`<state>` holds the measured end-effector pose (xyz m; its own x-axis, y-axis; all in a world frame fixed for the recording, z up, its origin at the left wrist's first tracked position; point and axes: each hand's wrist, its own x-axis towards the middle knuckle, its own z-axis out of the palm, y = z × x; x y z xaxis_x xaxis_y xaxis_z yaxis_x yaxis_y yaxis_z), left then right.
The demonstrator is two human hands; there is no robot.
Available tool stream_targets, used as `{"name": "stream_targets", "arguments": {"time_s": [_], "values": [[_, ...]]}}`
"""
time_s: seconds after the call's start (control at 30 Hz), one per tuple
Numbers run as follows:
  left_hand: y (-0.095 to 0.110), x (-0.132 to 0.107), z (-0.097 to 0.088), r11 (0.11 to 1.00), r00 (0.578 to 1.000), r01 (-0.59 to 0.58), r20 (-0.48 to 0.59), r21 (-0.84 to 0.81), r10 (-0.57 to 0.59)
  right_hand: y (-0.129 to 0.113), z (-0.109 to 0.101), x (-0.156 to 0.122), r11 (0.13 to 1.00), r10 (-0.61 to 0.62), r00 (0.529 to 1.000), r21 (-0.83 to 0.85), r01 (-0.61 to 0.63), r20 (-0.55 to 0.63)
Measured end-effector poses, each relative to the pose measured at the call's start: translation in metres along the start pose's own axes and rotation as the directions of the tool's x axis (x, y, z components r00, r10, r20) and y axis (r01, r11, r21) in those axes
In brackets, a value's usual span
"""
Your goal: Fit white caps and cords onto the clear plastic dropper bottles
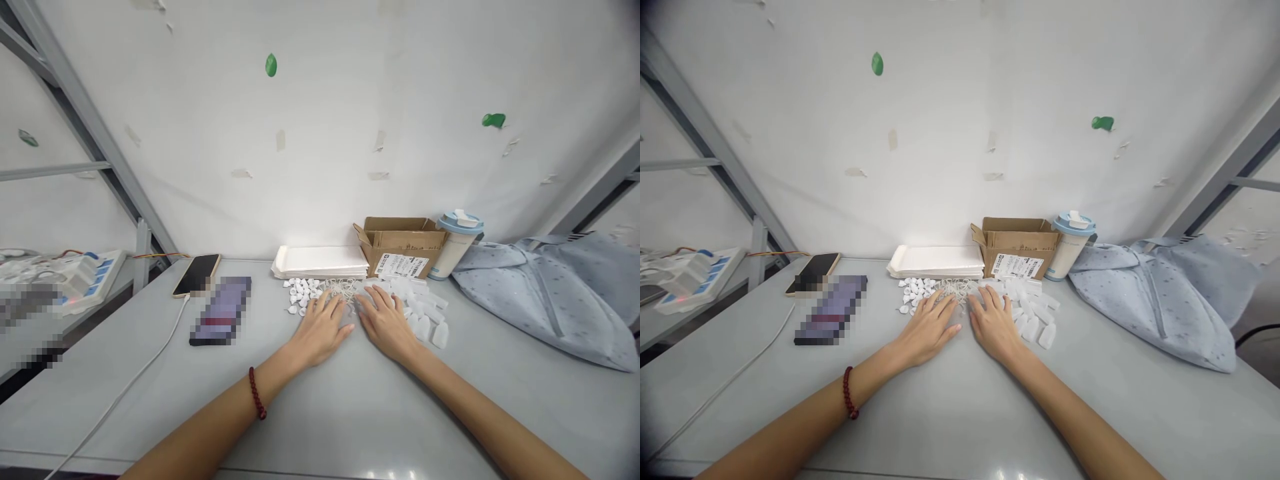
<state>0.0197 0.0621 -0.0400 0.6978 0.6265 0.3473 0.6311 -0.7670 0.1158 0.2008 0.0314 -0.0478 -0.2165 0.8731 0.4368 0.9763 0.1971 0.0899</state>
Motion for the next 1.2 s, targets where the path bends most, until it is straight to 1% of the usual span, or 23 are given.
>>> {"name": "stream_targets", "arguments": {"time_s": [0.13, 0.3, 0.4, 0.5, 0.6, 0.73, 0.87, 1.0, 1.1, 1.2], "values": [[0.0, 0.001, -0.001, 0.999, 0.999, 0.037, -0.033, 0.003, -0.037, 0.0, 0.0, 0.0, 1.0, 0.015, 1.0, 0.018, -0.015, -0.007], [-0.008, 0.001, 0.001, 0.997, 0.993, 0.079, -0.085, -0.018, -0.08, -0.001, -0.005, 0.001, 1.0, 0.006, 1.0, 0.003, -0.006, -0.001], [-0.012, 0.001, 0.002, 0.995, 0.992, 0.096, -0.085, -0.032, -0.098, -0.001, -0.007, 0.0, 1.0, -0.013, 1.0, -0.008, 0.013, 0.013], [-0.013, -0.001, 0.003, 0.996, 0.994, 0.083, -0.071, -0.03, -0.085, -0.001, -0.007, 0.0, 1.0, -0.021, 1.0, -0.011, 0.021, 0.017], [-0.012, -0.002, 0.002, 0.997, 0.996, 0.071, -0.052, -0.025, -0.072, -0.001, -0.007, 0.0, 1.0, -0.008, 1.0, -0.012, 0.008, 0.026], [-0.01, -0.002, -0.001, 0.997, 0.996, 0.074, -0.055, -0.028, -0.076, -0.001, -0.007, 0.0, 1.0, 0.017, 1.0, -0.011, -0.017, 0.022], [-0.01, -0.002, -0.001, 0.997, 0.995, 0.074, -0.062, -0.027, -0.075, 0.0, -0.01, 0.0, 1.0, 0.008, 1.0, 0.004, -0.008, -0.012], [-0.014, 0.002, 0.0, 0.996, 0.994, 0.053, -0.094, -0.066, -0.059, 0.003, -0.012, -0.001, 1.0, 0.012, 0.998, 0.018, -0.011, -0.061], [-0.017, 0.008, 0.001, 0.995, 0.991, 0.057, -0.119, -0.085, -0.067, 0.005, -0.011, 0.001, 1.0, 0.01, 0.991, 0.028, -0.006, -0.133], [-0.019, 0.013, 0.003, 0.992, 0.984, 0.084, -0.151, -0.09, -0.097, 0.003, -0.011, 0.004, 0.997, 0.002, 0.976, 0.077, 0.016, -0.22]]}}
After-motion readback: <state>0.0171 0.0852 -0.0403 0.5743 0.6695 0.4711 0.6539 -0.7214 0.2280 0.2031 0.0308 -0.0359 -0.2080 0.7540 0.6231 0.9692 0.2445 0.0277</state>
